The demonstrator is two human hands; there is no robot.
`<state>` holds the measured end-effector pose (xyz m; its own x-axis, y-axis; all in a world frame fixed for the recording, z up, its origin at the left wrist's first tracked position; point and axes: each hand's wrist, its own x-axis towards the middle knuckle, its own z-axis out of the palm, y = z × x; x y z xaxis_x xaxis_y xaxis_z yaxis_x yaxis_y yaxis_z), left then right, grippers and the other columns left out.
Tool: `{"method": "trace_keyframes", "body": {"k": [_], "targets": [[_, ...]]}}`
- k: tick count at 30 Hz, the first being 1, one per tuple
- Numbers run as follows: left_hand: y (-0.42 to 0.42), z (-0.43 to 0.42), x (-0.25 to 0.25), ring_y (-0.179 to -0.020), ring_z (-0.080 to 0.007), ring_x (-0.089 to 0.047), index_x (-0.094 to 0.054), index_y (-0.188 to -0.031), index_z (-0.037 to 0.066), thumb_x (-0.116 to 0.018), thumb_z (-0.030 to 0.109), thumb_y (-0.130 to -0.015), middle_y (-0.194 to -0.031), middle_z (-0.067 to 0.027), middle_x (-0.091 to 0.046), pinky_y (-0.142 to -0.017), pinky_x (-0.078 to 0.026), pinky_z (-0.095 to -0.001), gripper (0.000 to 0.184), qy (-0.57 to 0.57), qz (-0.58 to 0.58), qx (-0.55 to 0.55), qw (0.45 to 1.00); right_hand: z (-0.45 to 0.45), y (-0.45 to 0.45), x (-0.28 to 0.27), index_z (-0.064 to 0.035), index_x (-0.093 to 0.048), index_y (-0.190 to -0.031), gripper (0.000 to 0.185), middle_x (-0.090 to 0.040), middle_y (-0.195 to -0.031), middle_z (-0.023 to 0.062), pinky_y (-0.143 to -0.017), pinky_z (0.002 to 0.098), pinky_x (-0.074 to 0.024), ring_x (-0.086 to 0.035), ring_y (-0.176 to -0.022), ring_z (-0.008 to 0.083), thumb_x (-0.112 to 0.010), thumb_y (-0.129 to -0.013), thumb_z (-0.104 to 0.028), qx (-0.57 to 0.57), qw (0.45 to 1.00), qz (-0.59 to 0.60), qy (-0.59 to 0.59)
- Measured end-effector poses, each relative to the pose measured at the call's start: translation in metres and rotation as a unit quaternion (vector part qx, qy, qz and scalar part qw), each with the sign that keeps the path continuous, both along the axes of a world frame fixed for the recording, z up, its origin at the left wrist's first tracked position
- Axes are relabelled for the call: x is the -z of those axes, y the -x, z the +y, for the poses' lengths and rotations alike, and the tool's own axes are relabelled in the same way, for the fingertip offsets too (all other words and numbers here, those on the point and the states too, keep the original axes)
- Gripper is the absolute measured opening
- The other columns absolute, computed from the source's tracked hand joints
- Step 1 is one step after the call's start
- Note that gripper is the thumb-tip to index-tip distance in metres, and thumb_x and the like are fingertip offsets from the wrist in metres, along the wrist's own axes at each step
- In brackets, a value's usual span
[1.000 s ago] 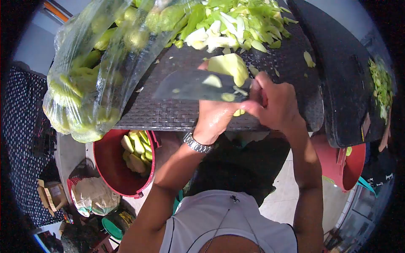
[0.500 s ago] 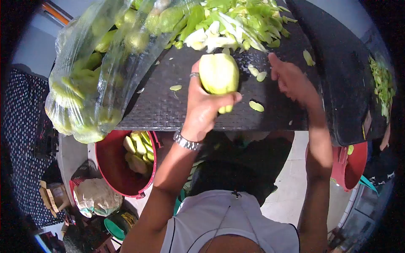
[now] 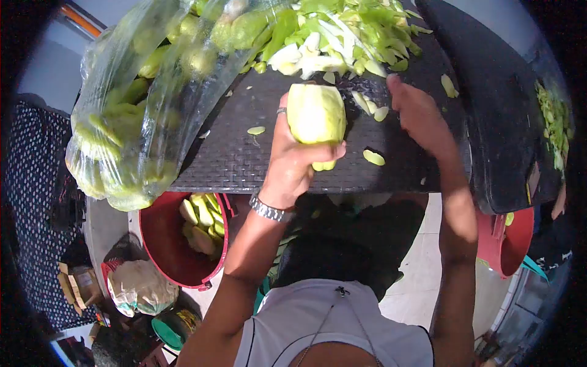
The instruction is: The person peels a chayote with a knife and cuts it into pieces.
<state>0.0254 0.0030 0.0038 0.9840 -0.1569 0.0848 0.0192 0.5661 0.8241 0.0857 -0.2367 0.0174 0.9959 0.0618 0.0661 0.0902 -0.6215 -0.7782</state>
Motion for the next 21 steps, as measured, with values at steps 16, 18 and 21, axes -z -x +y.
{"method": "trace_keyframes", "body": {"k": [16,18,21], "targets": [[-0.010,0.007,-0.009,-0.121,-0.0420,-0.063,-0.060,-0.126,0.001,-0.058,0.043,-0.099,-0.129,-0.0226,-0.064,-0.105,-0.046,-0.0667,0.051,0.270,0.201,0.035,0.941,0.041,0.052,-0.001,-0.0069,-0.057,-0.097,0.035,-0.044,-0.058,-0.0025,-0.049,0.0271,-0.0320,-0.036,-0.052,0.0045,-0.068,-0.098,-0.041,-0.078,0.990,-0.068,-0.094],[-0.012,0.003,0.000,-0.119,-0.0414,-0.063,-0.060,-0.126,0.000,-0.058,0.043,-0.099,-0.129,-0.0222,-0.064,-0.104,-0.047,-0.0657,0.051,0.272,0.185,0.034,0.944,0.058,0.072,-0.024,-0.0065,-0.058,-0.097,0.031,-0.045,-0.059,-0.0015,-0.051,0.0282,-0.0323,-0.037,-0.057,0.0046,-0.076,-0.093,-0.031,-0.090,0.993,-0.068,-0.040],[-0.015,0.004,0.012,-0.124,-0.0412,-0.059,-0.056,-0.132,0.001,-0.054,0.045,-0.101,-0.135,-0.0217,-0.061,-0.107,-0.046,-0.0602,0.055,0.335,0.171,0.094,0.922,0.055,0.054,-0.026,-0.0011,-0.061,-0.094,0.048,-0.065,-0.069,0.0117,-0.059,0.0389,-0.0505,-0.063,-0.063,0.0197,-0.079,-0.089,-0.046,0.000,0.998,-0.045,-0.042]]}}
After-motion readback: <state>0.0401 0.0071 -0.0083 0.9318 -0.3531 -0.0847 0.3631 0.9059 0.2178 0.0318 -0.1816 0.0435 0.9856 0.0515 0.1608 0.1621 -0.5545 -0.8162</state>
